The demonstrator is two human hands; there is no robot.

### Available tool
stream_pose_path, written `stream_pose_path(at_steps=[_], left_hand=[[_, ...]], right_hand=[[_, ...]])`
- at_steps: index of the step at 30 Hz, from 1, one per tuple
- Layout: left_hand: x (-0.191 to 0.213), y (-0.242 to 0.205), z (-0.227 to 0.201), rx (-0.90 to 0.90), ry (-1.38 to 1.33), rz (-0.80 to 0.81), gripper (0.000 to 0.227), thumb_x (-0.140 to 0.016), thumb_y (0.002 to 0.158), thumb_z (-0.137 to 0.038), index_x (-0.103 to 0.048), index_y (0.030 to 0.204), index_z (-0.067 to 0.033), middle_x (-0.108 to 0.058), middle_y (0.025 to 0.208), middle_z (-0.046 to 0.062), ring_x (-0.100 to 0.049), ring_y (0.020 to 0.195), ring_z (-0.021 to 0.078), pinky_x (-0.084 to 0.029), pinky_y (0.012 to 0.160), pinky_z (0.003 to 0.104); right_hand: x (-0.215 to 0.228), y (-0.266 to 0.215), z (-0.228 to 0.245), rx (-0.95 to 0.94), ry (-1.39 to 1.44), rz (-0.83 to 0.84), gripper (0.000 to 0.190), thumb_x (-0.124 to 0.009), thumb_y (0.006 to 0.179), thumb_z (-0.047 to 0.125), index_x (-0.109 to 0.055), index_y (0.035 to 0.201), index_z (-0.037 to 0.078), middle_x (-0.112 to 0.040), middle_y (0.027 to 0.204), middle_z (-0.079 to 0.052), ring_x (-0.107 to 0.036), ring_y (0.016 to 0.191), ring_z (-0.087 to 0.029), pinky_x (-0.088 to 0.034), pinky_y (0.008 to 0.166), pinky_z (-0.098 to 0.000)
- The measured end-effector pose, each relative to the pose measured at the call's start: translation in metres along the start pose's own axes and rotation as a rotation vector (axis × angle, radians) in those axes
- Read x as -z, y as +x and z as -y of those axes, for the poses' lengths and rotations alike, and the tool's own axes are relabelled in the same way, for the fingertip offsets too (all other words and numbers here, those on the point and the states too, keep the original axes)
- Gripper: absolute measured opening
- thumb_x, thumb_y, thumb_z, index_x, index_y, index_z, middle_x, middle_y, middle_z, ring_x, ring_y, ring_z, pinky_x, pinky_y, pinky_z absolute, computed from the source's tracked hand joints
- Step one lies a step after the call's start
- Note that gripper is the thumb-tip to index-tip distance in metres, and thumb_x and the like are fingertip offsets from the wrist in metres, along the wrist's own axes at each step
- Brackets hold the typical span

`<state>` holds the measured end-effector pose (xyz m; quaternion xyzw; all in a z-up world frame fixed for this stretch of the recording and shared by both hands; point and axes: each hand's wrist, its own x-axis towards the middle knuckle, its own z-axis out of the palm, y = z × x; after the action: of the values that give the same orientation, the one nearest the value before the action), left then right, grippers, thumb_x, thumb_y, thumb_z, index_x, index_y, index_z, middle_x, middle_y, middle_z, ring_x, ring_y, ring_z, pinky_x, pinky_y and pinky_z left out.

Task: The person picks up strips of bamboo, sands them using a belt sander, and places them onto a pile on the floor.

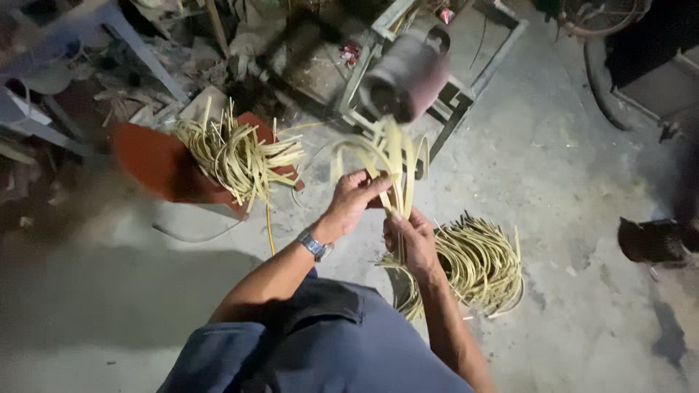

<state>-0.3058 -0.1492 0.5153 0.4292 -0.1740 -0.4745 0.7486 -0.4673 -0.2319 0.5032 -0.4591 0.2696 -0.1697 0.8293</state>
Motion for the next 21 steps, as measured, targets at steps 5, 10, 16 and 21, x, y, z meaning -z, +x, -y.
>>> stream_pose_path(at_steps=[5,10,16,21], left_hand=[[-0.018,0.002,-0.009,0.023,-0.096,-0.018,0.030,-0.077,0.091,-0.019,-0.073,0.113,0.0011,-0.076,0.100,0.006,-0.073,0.086,0.0122,-0.059,0.074,0.028],[-0.020,0.006,-0.006,0.012,-0.045,-0.061,0.037,-0.079,0.091,-0.020,-0.071,0.118,0.0031,-0.074,0.100,0.007,-0.071,0.084,0.0113,-0.059,0.074,0.028],[-0.011,0.028,-0.005,-0.067,0.010,-0.069,0.040,-0.078,0.090,-0.020,-0.069,0.121,0.0040,-0.077,0.104,0.007,-0.073,0.090,0.0110,-0.059,0.083,0.027],[-0.002,0.051,-0.009,-0.091,-0.144,-0.088,0.036,-0.078,0.089,-0.016,-0.070,0.119,0.0021,-0.076,0.104,0.007,-0.072,0.088,0.0125,-0.059,0.082,0.031]], right_hand=[[0.000,-0.008,0.023,0.075,-0.066,0.002,0.025,-0.065,0.097,0.019,-0.067,0.118,0.007,-0.066,0.077,-0.004,-0.060,0.062,-0.012,-0.051,0.055,-0.0266],[0.005,0.000,0.021,0.088,-0.069,0.001,0.023,-0.070,0.096,0.013,-0.066,0.117,0.004,-0.067,0.080,-0.006,-0.063,0.065,-0.013,-0.053,0.056,-0.0280],[0.003,0.021,0.025,0.068,-0.131,0.012,0.020,-0.070,0.096,0.015,-0.065,0.111,0.003,-0.068,0.079,-0.006,-0.064,0.061,-0.014,-0.054,0.054,-0.0295],[-0.004,0.053,0.024,0.113,-0.126,0.061,0.023,-0.071,0.095,0.013,-0.065,0.115,0.005,-0.066,0.081,-0.004,-0.061,0.063,-0.013,-0.053,0.055,-0.0291]])
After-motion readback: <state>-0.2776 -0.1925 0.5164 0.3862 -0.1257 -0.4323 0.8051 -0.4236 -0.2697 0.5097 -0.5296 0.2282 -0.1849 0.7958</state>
